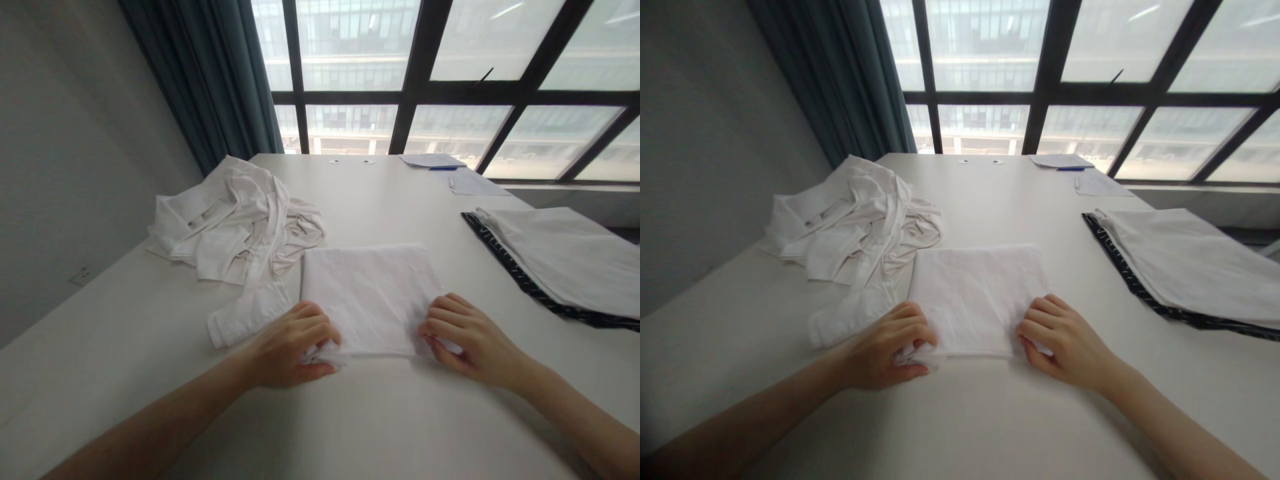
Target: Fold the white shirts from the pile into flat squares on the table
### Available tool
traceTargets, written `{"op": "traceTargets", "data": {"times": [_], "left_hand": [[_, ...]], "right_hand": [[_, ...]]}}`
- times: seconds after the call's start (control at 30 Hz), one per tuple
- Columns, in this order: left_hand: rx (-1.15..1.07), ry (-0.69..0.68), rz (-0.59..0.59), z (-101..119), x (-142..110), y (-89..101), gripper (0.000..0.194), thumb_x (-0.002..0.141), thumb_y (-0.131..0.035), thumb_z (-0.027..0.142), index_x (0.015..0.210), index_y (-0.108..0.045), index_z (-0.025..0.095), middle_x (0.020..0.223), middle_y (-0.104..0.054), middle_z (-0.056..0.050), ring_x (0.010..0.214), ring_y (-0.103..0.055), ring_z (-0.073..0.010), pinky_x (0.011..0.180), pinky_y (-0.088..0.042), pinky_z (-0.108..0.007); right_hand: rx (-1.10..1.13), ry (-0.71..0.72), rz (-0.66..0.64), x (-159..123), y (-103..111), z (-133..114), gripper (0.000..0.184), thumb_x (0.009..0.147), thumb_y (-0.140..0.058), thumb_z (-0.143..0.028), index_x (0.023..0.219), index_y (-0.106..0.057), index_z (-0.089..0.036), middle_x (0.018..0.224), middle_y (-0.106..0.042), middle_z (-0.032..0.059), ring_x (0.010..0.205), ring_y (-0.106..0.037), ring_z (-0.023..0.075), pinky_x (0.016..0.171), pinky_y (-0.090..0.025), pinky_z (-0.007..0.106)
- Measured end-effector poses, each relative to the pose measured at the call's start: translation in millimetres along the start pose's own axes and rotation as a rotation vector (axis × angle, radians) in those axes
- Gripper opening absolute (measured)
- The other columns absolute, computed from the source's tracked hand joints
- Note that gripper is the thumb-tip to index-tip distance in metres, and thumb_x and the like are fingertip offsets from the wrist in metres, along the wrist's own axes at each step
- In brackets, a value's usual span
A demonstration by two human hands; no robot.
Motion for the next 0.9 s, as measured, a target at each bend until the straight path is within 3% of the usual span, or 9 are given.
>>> {"op": "traceTargets", "data": {"times": [0.17,0.4,0.57,0.7,0.8,0.9], "left_hand": [[-0.012,-0.025,0.066,3.0,1.7,3.5,0.006,0.089,-0.064,0.022,0.09,-0.06,0.017,0.078,-0.061,-0.003,0.081,-0.05,-0.017,0.08,-0.041,-0.029],[-0.041,0.008,0.26,-3.1,-0.4,17.3,0.025,0.094,-0.058,0.034,0.077,-0.059,0.016,0.067,-0.057,-0.002,0.074,-0.048,-0.016,0.073,-0.039,-0.028],[-0.066,0.059,0.174,-6.9,1.4,10.8,0.037,0.095,-0.052,0.046,0.074,-0.056,0.017,0.067,-0.056,-0.002,0.072,-0.048,-0.016,0.073,-0.039,-0.029],[-0.124,0.132,0.148,-14.7,0.7,9.7,0.036,0.103,-0.034,0.032,0.085,-0.061,0.016,0.073,-0.06,-0.004,0.077,-0.051,-0.0167,0.078,-0.04,-0.03],[-0.13,0.157,0.124,-17.7,1.3,12.9,0.027,0.1,-0.037,0.025,0.092,-0.062,0.016,0.078,-0.06,-0.004,0.081,-0.052,-0.0175,0.08,-0.041,-0.03],[-0.071,0.111,-0.037,-12.0,3.6,7.7,0.012,0.092,-0.052,0.026,0.096,-0.06,0.018,0.082,-0.059,-0.004,0.085,-0.051,-0.0192,0.085,-0.04,-0.033]], "right_hand": [[-0.047,0.08,0.038,7.6,-15.3,-31.0,0.015,0.094,-0.052,-0.017,0.107,-0.06,-0.018,0.103,-0.067,0.0082,0.097,-0.059,0.0199,0.086,-0.045,0.036],[-0.056,0.097,0.076,7.8,-14.9,-33.6,0.017,0.095,-0.051,-0.016,0.108,-0.062,-0.016,0.102,-0.07,0.0092,0.095,-0.062,0.0197,0.083,-0.048,0.035],[-0.032,0.067,0.099,5.4,-9.4,-25.4,0.016,0.094,-0.048,-0.013,0.102,-0.062,-0.015,0.093,-0.07,0.0091,0.088,-0.063,0.0193,0.077,-0.049,0.034],[-0.013,0.06,0.063,8.1,-12.1,-29.4,0.016,0.092,-0.049,-0.013,0.103,-0.061,-0.015,0.096,-0.069,0.0089,0.089,-0.062,0.0194,0.079,-0.049,0.035],[-0.061,0.113,0.08,11.9,-11.5,-44.6,0.022,0.095,-0.046,-0.015,0.11,-0.061,-0.016,0.103,-0.069,0.0099,0.094,-0.062,0.0198,0.084,-0.048,0.037],[-0.126,0.16,0.073,18.4,-15.6,-61.2,0.027,0.097,-0.046,-0.019,0.12,-0.06,-0.019,0.111,-0.068,0.0095,0.1,-0.06,0.0213,0.091,-0.045,0.04]]}}
Point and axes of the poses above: each hand's wrist, its own x-axis towards the middle knuckle, its own y-axis out of the back of the hand, z = x × y, the point moved 10 cm from there along x, towards the middle knuckle
